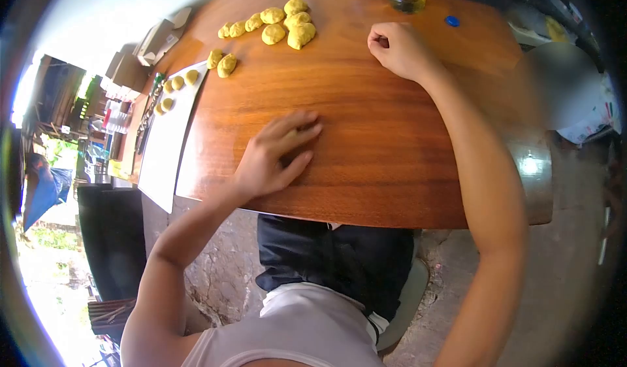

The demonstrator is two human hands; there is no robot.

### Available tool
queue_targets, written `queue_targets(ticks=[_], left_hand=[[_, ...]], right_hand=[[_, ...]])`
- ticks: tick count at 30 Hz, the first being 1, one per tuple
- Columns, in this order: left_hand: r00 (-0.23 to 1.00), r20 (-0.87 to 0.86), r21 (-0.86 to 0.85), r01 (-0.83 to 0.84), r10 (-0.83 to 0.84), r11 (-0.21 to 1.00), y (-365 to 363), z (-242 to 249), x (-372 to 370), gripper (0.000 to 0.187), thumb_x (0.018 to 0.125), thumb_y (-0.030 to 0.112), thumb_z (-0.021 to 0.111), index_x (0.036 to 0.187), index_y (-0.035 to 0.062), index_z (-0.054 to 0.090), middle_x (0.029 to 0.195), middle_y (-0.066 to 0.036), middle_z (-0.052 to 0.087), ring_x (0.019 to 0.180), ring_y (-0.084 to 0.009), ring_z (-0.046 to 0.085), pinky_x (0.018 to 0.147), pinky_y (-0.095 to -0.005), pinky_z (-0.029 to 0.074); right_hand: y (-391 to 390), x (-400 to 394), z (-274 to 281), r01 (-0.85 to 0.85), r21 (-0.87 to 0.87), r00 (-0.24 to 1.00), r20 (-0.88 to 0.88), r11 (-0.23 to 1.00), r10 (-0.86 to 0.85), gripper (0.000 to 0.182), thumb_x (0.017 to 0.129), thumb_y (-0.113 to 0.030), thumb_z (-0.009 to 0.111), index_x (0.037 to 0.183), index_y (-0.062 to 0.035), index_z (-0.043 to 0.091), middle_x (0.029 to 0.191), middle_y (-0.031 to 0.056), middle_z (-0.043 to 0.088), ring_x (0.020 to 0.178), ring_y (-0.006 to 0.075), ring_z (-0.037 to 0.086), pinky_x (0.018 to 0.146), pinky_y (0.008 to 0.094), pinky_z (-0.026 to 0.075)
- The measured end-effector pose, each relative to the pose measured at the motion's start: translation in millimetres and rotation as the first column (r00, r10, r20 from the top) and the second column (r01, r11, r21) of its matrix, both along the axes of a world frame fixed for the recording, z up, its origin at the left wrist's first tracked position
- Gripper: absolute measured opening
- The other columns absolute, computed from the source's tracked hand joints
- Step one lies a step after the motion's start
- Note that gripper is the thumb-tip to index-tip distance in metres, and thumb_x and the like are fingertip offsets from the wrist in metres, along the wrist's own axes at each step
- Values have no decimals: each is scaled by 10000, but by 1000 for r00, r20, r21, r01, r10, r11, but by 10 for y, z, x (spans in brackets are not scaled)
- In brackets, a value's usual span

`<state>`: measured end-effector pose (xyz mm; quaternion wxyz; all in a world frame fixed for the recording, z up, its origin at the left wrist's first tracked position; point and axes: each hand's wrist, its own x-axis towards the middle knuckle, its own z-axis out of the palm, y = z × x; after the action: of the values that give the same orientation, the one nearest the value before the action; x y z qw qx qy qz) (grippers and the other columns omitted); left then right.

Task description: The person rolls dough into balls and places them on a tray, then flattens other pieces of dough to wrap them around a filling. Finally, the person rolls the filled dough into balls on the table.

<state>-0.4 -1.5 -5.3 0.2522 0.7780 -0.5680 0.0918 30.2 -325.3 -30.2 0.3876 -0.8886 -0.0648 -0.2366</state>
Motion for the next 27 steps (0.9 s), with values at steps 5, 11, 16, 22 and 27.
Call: queue_targets(ticks=[5,11,16,22,27], left_hand=[[973,-59,88,-217,223,972,557,1,201,244,806,85,720,1048,51,727,1216,-149,675,1139,-345,639,980,-438,530],[998,-58,4,15,-15,1000,-199,4,440,301,798,61,714,1094,10,698,1272,-172,653,1162,-366,633,1003,-410,514],[999,0,78,-53,53,996,444,17,34,331,820,73,720,1145,14,699,1271,-184,652,1161,-366,636,1006,-420,512],[979,-84,85,-181,188,980,110,46,585,295,825,69,727,1112,11,702,1258,-177,655,1144,-363,650,1012,-437,514],[985,-124,43,128,-121,991,-196,64,315,283,821,79,723,1096,16,706,1271,-169,654,1207,-369,612,1061,-462,483]], right_hand=[[32,89,-19,31,-83,999,-6,996,-31,114,915,-97,653,880,12,647,717,60,634,648,123,558,617,302,461],[11,3,14,42,-87,998,-35,995,-45,113,919,-103,648,887,6,645,706,58,626,638,127,551,615,309,458],[4,19,-7,48,-78,999,5,996,-48,106,910,-102,639,878,-1,636,690,66,611,622,144,533,608,320,449],[76,31,48,95,-124,994,-43,988,-101,102,885,-128,641,860,-29,640,734,92,650,677,225,600,637,357,480],[25,-18,83,85,-119,995,-38,989,-90,91,867,-142,647,854,-53,664,814,120,714,757,295,688,672,385,521]])
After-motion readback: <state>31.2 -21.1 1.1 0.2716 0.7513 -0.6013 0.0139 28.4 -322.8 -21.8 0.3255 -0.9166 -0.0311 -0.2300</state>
